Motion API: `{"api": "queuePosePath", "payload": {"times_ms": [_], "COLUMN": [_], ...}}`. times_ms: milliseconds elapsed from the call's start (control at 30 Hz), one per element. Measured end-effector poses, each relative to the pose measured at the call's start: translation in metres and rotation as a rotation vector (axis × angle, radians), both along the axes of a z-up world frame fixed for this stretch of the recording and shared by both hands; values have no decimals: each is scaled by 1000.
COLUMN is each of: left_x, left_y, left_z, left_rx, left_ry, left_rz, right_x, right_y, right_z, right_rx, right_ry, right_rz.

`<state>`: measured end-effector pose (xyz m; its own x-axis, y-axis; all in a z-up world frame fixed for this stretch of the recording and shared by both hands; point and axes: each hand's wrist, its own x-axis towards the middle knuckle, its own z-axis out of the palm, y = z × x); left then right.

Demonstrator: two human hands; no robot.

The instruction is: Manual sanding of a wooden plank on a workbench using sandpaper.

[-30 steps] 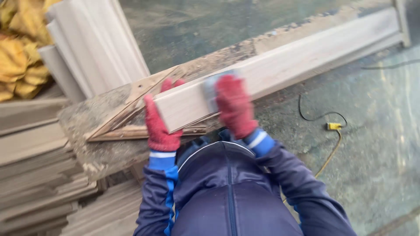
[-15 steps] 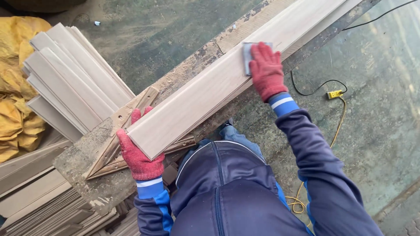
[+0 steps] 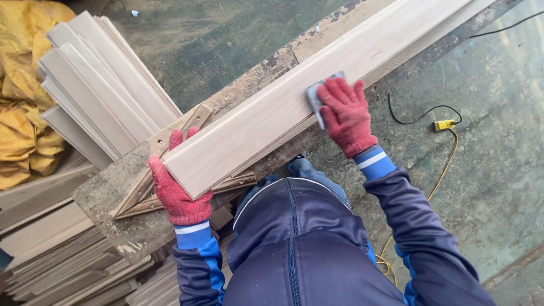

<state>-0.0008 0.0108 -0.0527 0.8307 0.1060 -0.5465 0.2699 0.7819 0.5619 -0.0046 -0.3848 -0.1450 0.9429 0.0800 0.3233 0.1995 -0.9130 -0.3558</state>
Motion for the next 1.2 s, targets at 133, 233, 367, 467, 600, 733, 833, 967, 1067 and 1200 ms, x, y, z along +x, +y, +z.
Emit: {"api": "queuePosePath", "payload": {"times_ms": [133,233,367,467,600,733,833,967,1067,1200], "left_x": [14,-6,-6,-6,-6,-11,-1,18,14,-8], "left_y": [-39,2,1,-2,-4,2,-10,-35,-32,0], "left_z": [67,6,10,8,8,0,26,73,68,-2], "left_rx": [475,-15,-33,-50,-62,-128,-157,184,163,-81], "left_ry": [370,-46,-29,8,-1,-66,-85,391,399,70], "left_rz": [127,-37,-34,4,19,-22,-25,227,223,-2], "right_x": [-10,-21,-8,-8,-11,-25,-17,-6,-9,-21], "right_y": [61,118,64,23,86,187,168,78,74,155], "right_z": [20,43,36,27,41,70,72,59,51,58], "right_rx": [58,105,4,-21,95,181,108,-27,-66,95], "right_ry": [49,-2,-28,-10,-30,-5,-22,-41,-32,-69], "right_rz": [-10,235,228,107,175,520,640,480,416,526]}}
